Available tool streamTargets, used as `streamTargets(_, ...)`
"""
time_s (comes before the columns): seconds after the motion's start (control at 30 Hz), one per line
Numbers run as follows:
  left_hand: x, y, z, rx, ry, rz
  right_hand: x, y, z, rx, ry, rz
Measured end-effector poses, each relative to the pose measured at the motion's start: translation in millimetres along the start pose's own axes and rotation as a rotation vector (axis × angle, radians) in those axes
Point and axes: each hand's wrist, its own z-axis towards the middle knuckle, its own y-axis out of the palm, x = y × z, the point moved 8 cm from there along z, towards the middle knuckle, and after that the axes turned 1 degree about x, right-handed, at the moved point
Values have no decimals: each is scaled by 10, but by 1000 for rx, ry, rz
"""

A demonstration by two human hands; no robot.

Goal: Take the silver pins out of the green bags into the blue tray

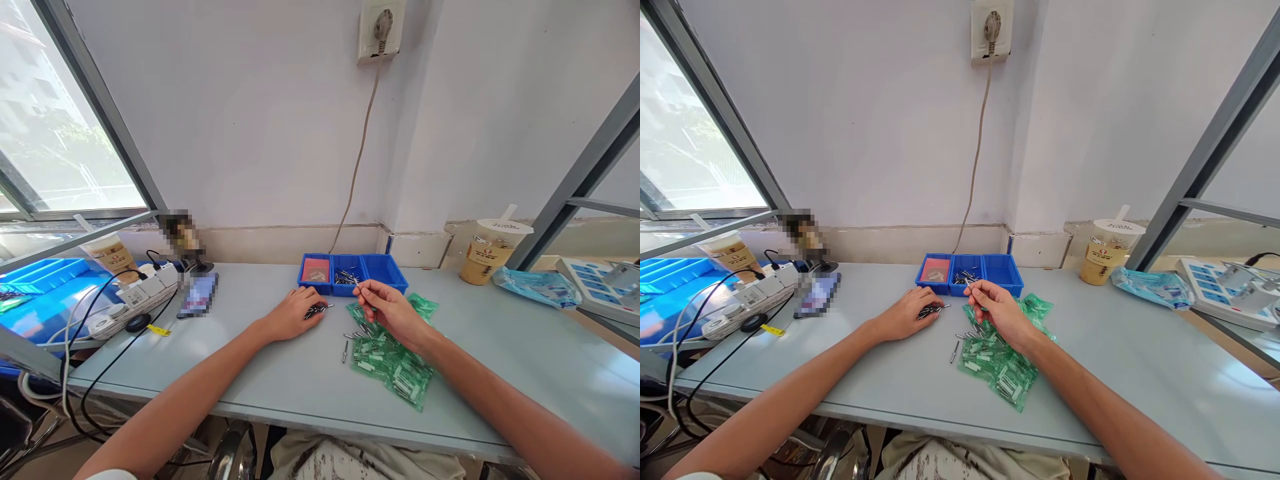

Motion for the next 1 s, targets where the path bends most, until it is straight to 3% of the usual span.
streamTargets(1.0,19,-21,6,-12,-8,-5,-20,-34,-8,30,-17,-27)
